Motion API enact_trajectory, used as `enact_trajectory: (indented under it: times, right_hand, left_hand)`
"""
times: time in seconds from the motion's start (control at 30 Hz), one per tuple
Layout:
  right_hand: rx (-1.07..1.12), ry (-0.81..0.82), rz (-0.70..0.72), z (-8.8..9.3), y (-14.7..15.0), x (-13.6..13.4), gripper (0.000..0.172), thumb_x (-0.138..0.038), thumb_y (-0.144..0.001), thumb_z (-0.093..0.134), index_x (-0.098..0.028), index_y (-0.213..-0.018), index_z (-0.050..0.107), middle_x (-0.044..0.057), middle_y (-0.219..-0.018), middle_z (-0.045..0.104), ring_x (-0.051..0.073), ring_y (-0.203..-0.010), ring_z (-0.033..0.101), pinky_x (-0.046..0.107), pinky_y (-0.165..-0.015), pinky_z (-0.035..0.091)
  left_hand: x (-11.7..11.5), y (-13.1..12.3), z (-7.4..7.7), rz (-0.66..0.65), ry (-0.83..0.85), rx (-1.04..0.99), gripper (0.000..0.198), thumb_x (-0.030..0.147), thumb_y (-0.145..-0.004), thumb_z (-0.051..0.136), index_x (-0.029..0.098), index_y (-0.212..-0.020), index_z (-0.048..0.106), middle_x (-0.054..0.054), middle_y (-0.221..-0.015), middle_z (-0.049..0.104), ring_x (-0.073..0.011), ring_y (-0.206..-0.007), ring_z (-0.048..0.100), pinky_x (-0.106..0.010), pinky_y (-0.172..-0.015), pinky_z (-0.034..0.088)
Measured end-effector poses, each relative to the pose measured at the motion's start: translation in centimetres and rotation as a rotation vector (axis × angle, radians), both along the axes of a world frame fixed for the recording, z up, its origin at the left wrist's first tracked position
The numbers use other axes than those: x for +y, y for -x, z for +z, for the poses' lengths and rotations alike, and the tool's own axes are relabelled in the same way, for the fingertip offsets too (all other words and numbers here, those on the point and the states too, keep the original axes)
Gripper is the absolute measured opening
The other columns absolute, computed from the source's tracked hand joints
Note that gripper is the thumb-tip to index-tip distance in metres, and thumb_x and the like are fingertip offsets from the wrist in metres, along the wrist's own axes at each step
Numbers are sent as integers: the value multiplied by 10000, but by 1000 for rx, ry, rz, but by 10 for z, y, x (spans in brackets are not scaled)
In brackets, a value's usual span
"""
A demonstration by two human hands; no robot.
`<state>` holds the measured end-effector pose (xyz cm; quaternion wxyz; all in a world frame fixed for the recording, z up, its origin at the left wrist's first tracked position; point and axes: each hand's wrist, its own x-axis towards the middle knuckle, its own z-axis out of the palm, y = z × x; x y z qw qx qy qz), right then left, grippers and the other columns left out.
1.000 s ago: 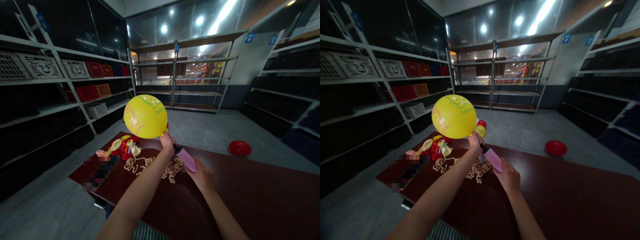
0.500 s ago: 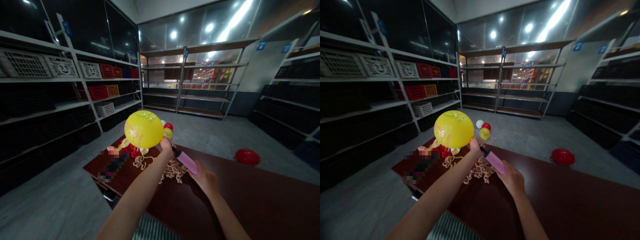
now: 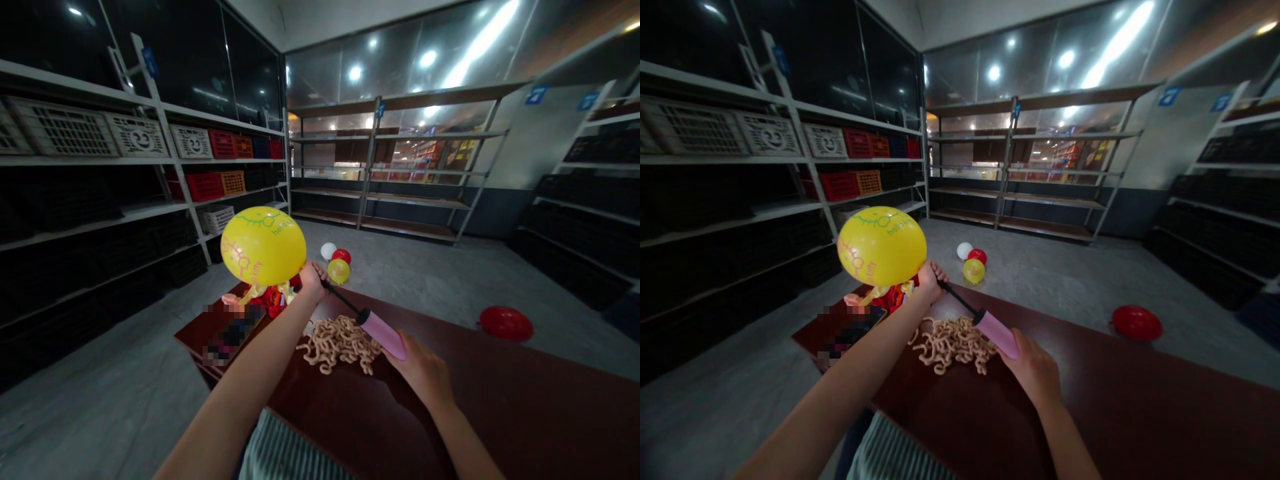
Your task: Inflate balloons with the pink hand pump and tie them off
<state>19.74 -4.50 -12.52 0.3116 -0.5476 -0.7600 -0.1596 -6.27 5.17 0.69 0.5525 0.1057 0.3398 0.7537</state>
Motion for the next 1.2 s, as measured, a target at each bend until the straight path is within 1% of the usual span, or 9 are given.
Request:
enact_trajectory:
  times: [0.13,0.23,0.33,0.47,0.57,0.73,0.83,0.97,1.2]
  right_hand:
    - [33,-13,40,-3,0,1,380,-456,-834,590,-215,-1118,667,82,-958,754,260,-750,723,333,-643,528]
    - [76,-28,59,-7,0,4,371,-439,-827,608,-207,-1110,666,68,-930,752,254,-740,721,335,-642,545]
    - [106,-33,71,-12,-2,8,338,-428,-846,587,-216,-1099,654,56,-924,748,240,-720,719,322,-605,538]
    - [146,-58,47,-16,-6,11,354,-453,-862,566,-194,-1088,650,72,-950,748,227,-700,715,309,-600,526]
    - [164,-40,20,-17,-8,12,398,-480,-855,578,-179,-1105,650,66,-918,751,220,-677,712,301,-585,513]
    - [213,-19,-47,-15,-7,12,424,-496,-851,573,-179,-1123,644,64,-853,754,209,-654,707,281,-559,474]
    - [234,12,-98,-12,-7,10,414,-509,-842,574,-198,-1104,647,47,-806,750,206,-623,697,278,-537,447]
    - [249,43,-86,-9,-8,9,407,-504,-838,575,-211,-1115,630,34,-835,753,202,-638,699,274,-543,441]
    - [196,2,-38,-3,-3,6,382,-503,-860,557,-215,-1099,632,32,-868,750,200,-666,701,275,-566,439]
  left_hand:
    - [6,22,16,-9,-30,34,322,168,-852,423,206,-581,253,67,-427,221,-83,-313,235,-234,-377,200]
    - [9,22,26,-36,-59,64,352,198,-896,403,202,-576,256,67,-421,230,-79,-309,236,-228,-373,203]
    - [13,7,35,-59,-91,94,394,244,-941,381,199,-568,263,65,-409,235,-77,-305,237,-226,-367,212]
    - [18,-26,38,-100,-117,126,420,267,-958,374,199,-559,260,63,-391,230,-77,-296,236,-220,-355,213]
    - [19,-56,33,-149,-117,150,428,268,-958,368,202,-545,273,59,-379,236,-80,-287,232,-217,-339,210]
    - [8,-110,12,-213,-115,174,429,248,-941,376,201,-521,301,57,-375,246,-78,-273,228,-216,-317,209]
    - [3,-131,2,-235,-89,172,435,247,-937,365,204,-508,303,53,-361,244,-81,-260,221,-219,-304,189]
    - [2,-134,0,-252,-69,163,437,260,-927,377,207,-500,297,51,-354,248,-85,-254,230,-219,-298,186]
    - [-3,-111,-6,-199,-71,113,393,274,-897,430,212,-537,287,61,-376,238,-84,-266,222,-220,-316,193]
